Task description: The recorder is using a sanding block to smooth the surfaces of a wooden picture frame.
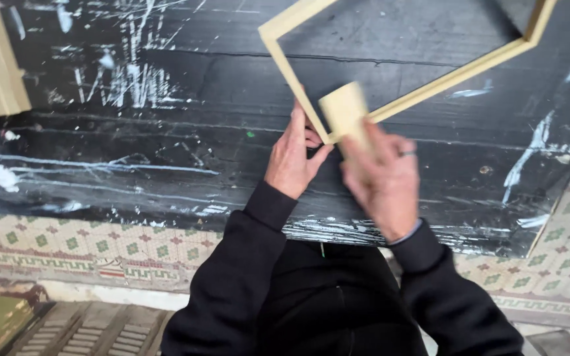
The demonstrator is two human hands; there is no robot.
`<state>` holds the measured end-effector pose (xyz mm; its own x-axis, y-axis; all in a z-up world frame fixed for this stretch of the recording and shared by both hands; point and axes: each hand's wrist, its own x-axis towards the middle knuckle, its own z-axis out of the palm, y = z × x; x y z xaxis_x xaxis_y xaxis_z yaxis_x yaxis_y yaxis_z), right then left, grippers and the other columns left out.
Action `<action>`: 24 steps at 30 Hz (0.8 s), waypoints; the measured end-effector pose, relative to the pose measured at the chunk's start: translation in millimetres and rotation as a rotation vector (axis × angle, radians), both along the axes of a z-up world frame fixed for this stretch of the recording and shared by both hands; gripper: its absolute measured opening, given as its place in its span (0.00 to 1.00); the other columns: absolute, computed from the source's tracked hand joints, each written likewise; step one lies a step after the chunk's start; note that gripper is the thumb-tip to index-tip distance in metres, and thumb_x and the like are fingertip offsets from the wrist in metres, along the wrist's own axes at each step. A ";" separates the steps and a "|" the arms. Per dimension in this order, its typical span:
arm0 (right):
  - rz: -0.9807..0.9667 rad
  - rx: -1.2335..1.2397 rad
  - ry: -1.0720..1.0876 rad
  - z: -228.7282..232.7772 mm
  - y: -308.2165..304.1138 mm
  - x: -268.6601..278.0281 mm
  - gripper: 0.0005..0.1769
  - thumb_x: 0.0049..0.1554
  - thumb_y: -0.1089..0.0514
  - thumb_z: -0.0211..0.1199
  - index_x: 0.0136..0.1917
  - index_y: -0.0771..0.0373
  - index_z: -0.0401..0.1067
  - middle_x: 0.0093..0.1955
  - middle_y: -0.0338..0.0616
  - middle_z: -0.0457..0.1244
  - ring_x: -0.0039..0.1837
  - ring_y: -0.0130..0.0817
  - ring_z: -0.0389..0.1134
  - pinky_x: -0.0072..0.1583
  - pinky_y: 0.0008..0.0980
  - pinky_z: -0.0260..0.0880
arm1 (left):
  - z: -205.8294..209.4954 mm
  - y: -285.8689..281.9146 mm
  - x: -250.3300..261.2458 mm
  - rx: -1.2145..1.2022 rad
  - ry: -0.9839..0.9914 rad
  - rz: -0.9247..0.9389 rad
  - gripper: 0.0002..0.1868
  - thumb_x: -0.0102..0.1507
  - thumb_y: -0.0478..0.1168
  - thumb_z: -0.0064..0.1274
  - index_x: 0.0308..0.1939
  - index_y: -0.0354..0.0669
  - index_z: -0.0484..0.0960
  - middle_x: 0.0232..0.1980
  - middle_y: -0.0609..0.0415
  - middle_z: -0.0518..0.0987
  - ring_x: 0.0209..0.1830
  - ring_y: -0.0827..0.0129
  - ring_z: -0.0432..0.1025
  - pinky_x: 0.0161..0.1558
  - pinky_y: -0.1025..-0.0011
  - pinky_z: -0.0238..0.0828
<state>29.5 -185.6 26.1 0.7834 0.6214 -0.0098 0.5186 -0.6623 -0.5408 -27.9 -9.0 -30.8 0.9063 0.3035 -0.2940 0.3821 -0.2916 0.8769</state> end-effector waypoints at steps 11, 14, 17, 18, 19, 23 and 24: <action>-0.104 -0.037 -0.213 29.4 -124.6 49.6 0.26 0.56 0.65 0.76 0.67 0.62 0.76 0.73 0.58 0.64 0.66 0.52 0.66 0.69 0.43 0.70 | 17.2 -9.7 -6.3 -0.086 -0.054 0.040 0.41 0.60 0.31 0.65 0.73 0.39 0.60 0.50 0.49 0.80 0.48 0.65 0.80 0.51 0.67 0.80; -0.167 -0.003 -0.234 30.2 -153.8 43.7 0.22 0.59 0.64 0.76 0.65 0.68 0.76 0.73 0.59 0.65 0.68 0.50 0.66 0.69 0.41 0.69 | 58.5 -12.9 -2.8 -0.261 -0.102 0.041 0.32 0.64 0.31 0.61 0.70 0.36 0.64 0.55 0.46 0.80 0.57 0.61 0.80 0.59 0.65 0.78; -0.263 0.042 -0.163 30.8 -178.4 29.7 0.21 0.59 0.64 0.75 0.64 0.69 0.76 0.73 0.60 0.64 0.67 0.49 0.65 0.67 0.38 0.69 | 113.1 -21.5 -1.5 -0.380 -0.063 0.034 0.30 0.66 0.31 0.58 0.70 0.33 0.64 0.58 0.42 0.80 0.60 0.58 0.80 0.63 0.63 0.78; -0.306 0.074 -0.134 29.3 -185.4 27.8 0.21 0.59 0.64 0.75 0.64 0.70 0.75 0.73 0.60 0.64 0.67 0.50 0.64 0.66 0.37 0.70 | 128.6 -24.2 3.7 -0.391 -0.058 0.030 0.30 0.66 0.30 0.58 0.70 0.32 0.64 0.58 0.40 0.80 0.60 0.56 0.80 0.63 0.62 0.78; -0.322 0.085 -0.145 21.1 -193.5 24.3 0.21 0.59 0.64 0.75 0.64 0.70 0.75 0.73 0.60 0.64 0.67 0.50 0.64 0.66 0.37 0.70 | 138.3 -27.8 2.4 -0.382 -0.067 0.013 0.30 0.66 0.30 0.58 0.70 0.32 0.64 0.58 0.40 0.80 0.60 0.56 0.80 0.63 0.62 0.78; -0.418 0.042 -0.146 14.7 -215.8 7.8 0.22 0.58 0.66 0.75 0.65 0.67 0.76 0.73 0.58 0.64 0.66 0.46 0.65 0.64 0.34 0.69 | 169.7 -43.9 -15.0 -0.290 -0.041 0.052 0.30 0.63 0.31 0.60 0.68 0.33 0.67 0.58 0.40 0.81 0.58 0.58 0.82 0.62 0.61 0.80; -0.461 0.047 -0.119 15.6 -215.7 9.9 0.22 0.56 0.65 0.76 0.63 0.67 0.77 0.72 0.60 0.65 0.62 0.47 0.65 0.61 0.35 0.70 | 173.2 -45.6 -18.4 -0.261 -0.063 0.084 0.30 0.62 0.32 0.62 0.66 0.32 0.68 0.58 0.41 0.82 0.57 0.59 0.83 0.61 0.61 0.81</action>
<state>39.5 -401.3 41.8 0.9714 0.2066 0.1167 0.2368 -0.8143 -0.5300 -46.2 -54.6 142.5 0.9001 0.2997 -0.3164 0.3382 -0.0226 0.9408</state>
